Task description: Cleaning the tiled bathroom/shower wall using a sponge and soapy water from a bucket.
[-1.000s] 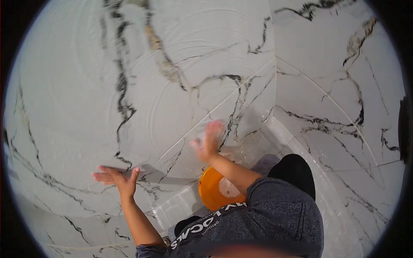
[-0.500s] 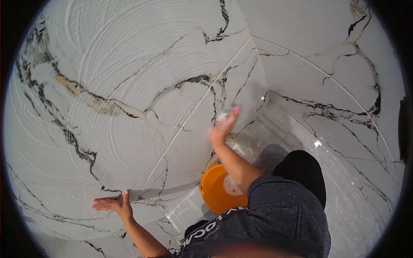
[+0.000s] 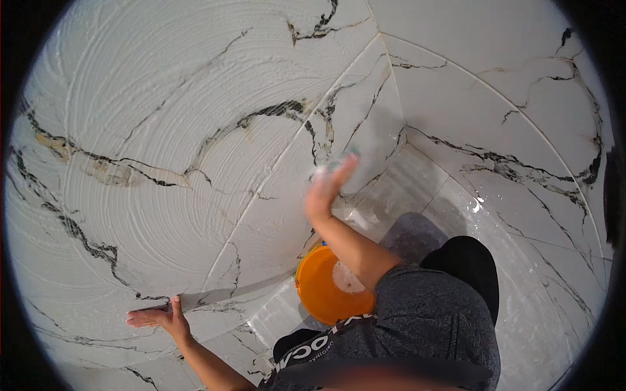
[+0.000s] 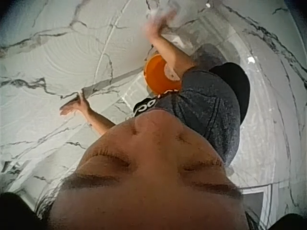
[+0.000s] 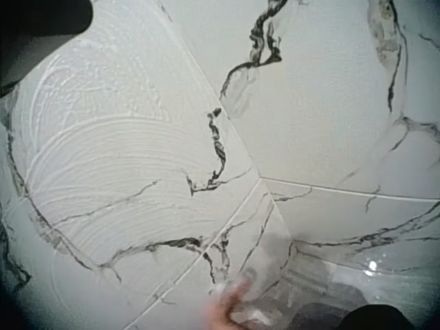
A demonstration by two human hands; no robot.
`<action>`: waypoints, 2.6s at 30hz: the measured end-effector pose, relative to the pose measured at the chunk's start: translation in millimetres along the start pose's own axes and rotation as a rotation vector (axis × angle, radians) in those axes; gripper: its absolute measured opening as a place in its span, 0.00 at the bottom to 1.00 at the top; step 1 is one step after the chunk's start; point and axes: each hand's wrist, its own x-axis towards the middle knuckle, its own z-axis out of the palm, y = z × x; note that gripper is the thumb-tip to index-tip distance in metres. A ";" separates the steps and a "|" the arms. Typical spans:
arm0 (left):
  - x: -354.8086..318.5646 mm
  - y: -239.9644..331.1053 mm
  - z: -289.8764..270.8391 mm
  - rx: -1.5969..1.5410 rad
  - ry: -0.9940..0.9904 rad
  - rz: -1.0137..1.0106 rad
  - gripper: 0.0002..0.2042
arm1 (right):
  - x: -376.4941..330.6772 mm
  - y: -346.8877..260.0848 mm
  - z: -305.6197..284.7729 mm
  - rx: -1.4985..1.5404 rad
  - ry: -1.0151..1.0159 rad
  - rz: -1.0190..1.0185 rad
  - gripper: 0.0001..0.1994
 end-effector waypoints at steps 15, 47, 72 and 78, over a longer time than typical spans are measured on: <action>0.1 16.2 16.8 -0.032 -0.018 0.091 0.57 | 63.6 192.5 -122.4 -0.878 -0.762 0.553 0.14; -3.1 8.3 13.2 -0.110 -0.023 0.039 0.58 | 230.4 -2.1 -268.0 -1.577 -1.016 0.265 0.15; -0.4 -3.0 -0.5 -0.029 0.002 0.002 0.57 | 150.9 -69.7 -157.7 -1.825 -1.312 0.248 0.08; -3.3 22.6 23.7 -0.132 -0.015 -0.001 0.58 | 153.4 197.1 -320.1 -1.601 -0.460 0.240 0.17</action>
